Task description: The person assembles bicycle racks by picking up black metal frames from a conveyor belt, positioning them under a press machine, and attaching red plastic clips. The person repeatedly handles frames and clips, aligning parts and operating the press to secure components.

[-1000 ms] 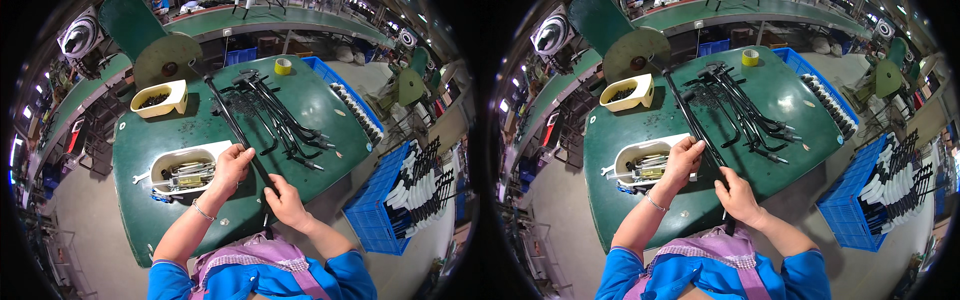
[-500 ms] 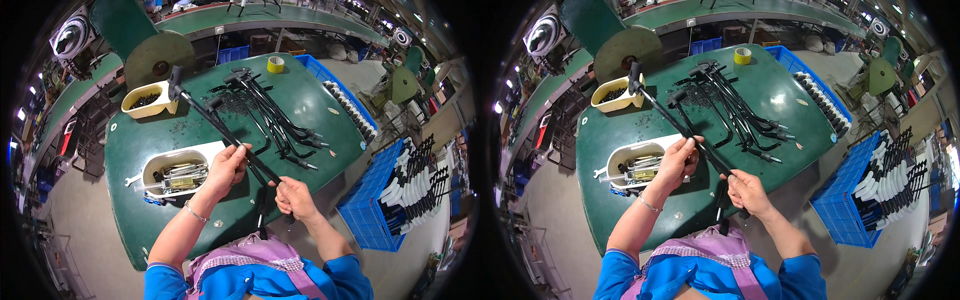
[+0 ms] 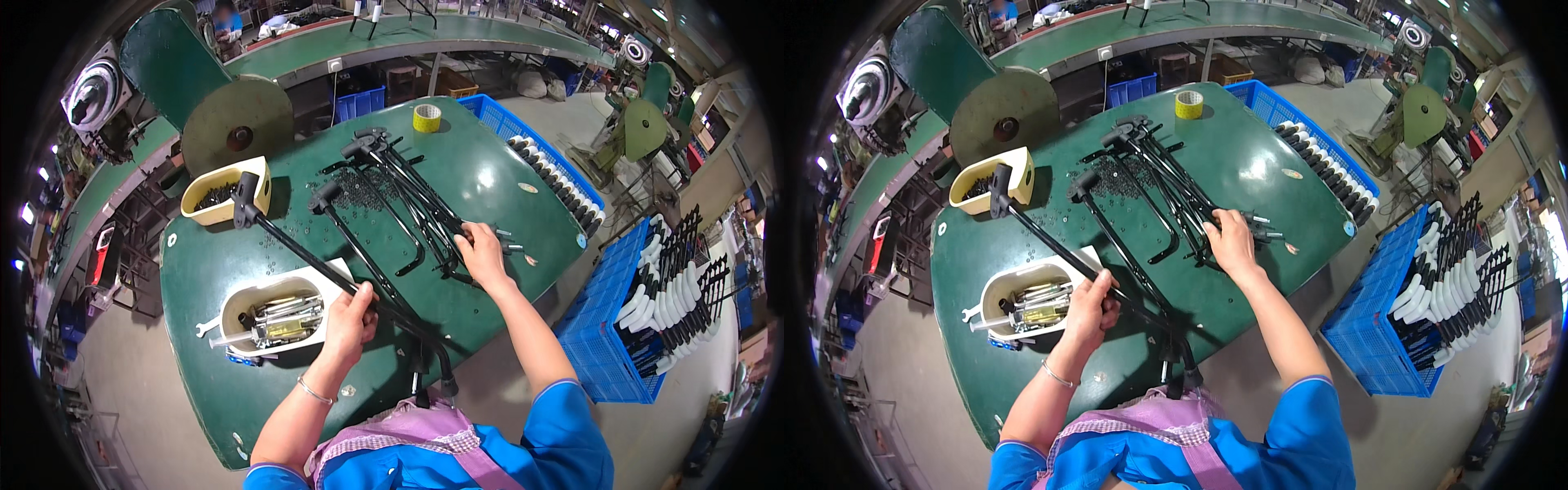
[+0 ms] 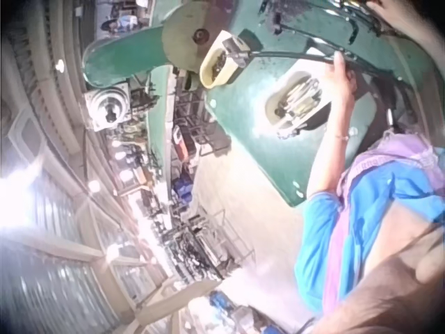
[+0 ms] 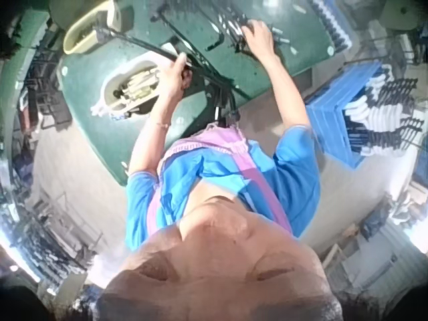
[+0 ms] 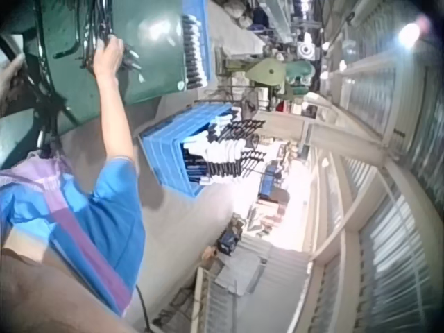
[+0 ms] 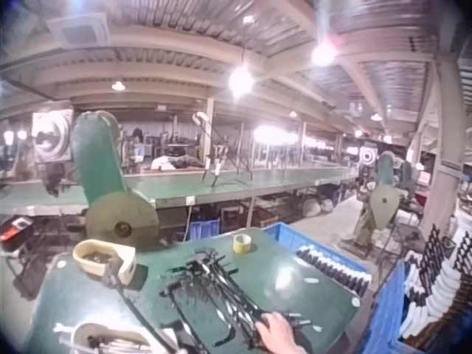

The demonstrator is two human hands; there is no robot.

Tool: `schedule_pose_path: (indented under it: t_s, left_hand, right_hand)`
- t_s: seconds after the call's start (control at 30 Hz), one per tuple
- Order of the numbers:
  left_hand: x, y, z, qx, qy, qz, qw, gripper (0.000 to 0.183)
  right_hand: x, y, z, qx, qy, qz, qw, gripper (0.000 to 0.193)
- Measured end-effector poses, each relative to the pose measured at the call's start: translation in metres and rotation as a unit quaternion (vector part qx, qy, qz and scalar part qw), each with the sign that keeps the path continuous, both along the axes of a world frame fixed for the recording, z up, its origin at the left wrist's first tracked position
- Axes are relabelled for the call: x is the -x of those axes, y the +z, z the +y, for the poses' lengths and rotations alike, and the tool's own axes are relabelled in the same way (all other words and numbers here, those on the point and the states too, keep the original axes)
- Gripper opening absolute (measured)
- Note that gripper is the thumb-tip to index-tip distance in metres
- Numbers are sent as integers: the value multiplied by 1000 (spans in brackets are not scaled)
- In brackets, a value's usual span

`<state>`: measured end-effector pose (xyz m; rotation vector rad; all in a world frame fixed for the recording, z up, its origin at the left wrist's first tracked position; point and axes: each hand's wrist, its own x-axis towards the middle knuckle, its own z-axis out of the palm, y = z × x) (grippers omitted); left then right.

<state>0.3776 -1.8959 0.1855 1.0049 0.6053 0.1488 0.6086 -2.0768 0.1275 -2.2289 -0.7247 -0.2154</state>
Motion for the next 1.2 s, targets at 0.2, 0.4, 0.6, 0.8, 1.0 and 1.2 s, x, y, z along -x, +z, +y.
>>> schedule_pose_path:
  t_s: [0.2, 0.4, 0.6, 0.8, 1.0, 1.2]
  left_hand:
    - [13, -9, 3, 6, 18, 32, 999, 31]
    - [4, -12, 5, 21, -17, 15, 1000, 33]
    - [5, -6, 6, 11, 31, 54, 998, 28]
    - [9, -3, 3, 25, 30, -5, 999, 27]
    - [3, 0, -7, 4, 3, -2, 1000, 23]
    - [0, -10, -15, -19, -21, -5, 1000, 23]
  right_hand:
    - [-73, -36, 55, 215, -6, -49, 975, 30]
    - [-104, -46, 41, 250, 15, 41, 967, 26]
    - [-87, 17, 52, 268, -107, -49, 956, 26]
    - [-91, 14, -4, -22, -68, 69, 995, 29]
    - [-19, 53, -45, -290, 41, 444, 847, 26]
    - [37, 55, -62, -326, 114, 532, 773, 26]
